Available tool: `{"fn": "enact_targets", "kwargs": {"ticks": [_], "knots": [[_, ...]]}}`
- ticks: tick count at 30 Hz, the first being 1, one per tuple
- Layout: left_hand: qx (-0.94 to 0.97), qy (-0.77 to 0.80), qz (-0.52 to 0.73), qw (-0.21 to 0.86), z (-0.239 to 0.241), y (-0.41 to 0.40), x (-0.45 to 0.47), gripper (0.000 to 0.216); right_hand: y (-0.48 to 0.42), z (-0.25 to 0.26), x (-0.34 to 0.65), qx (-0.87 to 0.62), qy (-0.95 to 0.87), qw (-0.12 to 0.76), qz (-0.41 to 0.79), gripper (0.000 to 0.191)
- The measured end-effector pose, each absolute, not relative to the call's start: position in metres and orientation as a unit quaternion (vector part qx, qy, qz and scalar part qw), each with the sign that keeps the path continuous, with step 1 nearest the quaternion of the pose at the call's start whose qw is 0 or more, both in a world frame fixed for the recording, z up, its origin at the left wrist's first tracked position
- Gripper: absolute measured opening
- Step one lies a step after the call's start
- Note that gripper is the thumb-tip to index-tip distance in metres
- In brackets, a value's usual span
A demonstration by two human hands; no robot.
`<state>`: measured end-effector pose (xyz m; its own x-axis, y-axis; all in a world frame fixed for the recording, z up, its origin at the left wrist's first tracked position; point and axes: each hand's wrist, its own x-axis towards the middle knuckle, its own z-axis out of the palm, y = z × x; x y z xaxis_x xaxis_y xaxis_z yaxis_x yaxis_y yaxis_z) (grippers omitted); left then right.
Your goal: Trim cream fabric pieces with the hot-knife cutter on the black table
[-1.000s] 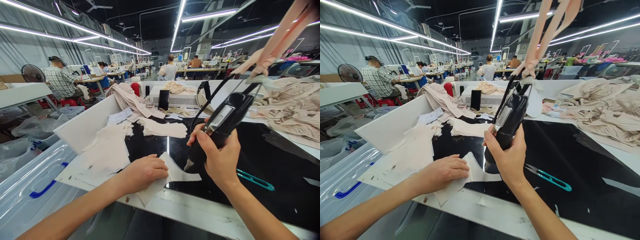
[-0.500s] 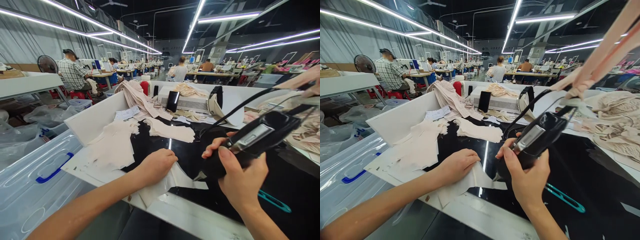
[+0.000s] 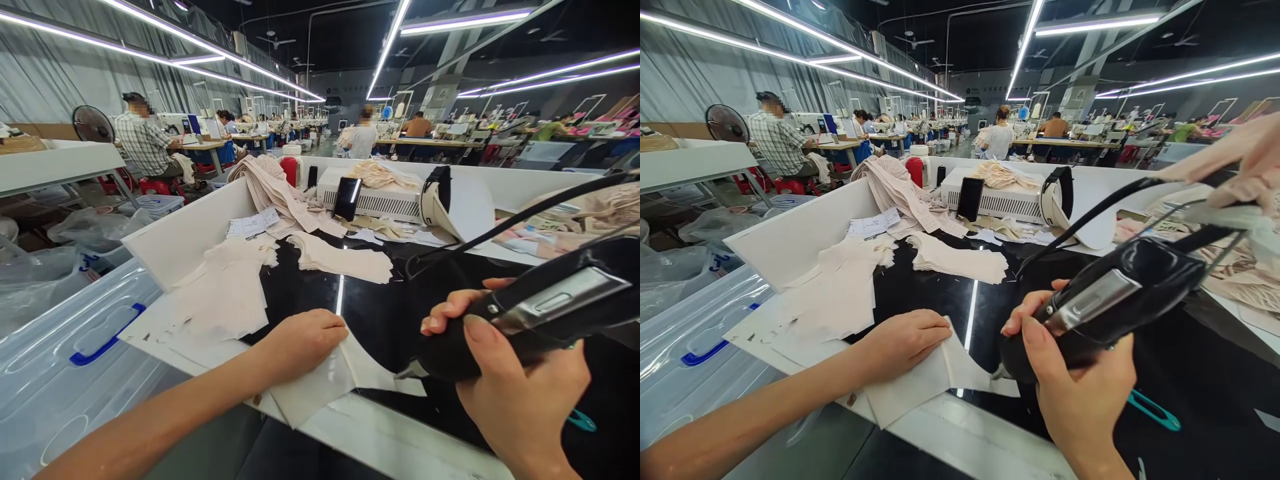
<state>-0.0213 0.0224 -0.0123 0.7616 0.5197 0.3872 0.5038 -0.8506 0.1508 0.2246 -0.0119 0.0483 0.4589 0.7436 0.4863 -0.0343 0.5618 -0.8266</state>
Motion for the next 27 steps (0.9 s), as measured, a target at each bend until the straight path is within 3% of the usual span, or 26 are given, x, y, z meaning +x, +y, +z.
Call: {"fn": "enact_targets", "kwargs": {"ticks": [27], "knots": [[0.934,0.264,0.24,0.017,-0.017,0.016,-0.019,0.027,0.053,0.049,0.173,-0.272,-0.462,0.794,0.285,0.036]]}}
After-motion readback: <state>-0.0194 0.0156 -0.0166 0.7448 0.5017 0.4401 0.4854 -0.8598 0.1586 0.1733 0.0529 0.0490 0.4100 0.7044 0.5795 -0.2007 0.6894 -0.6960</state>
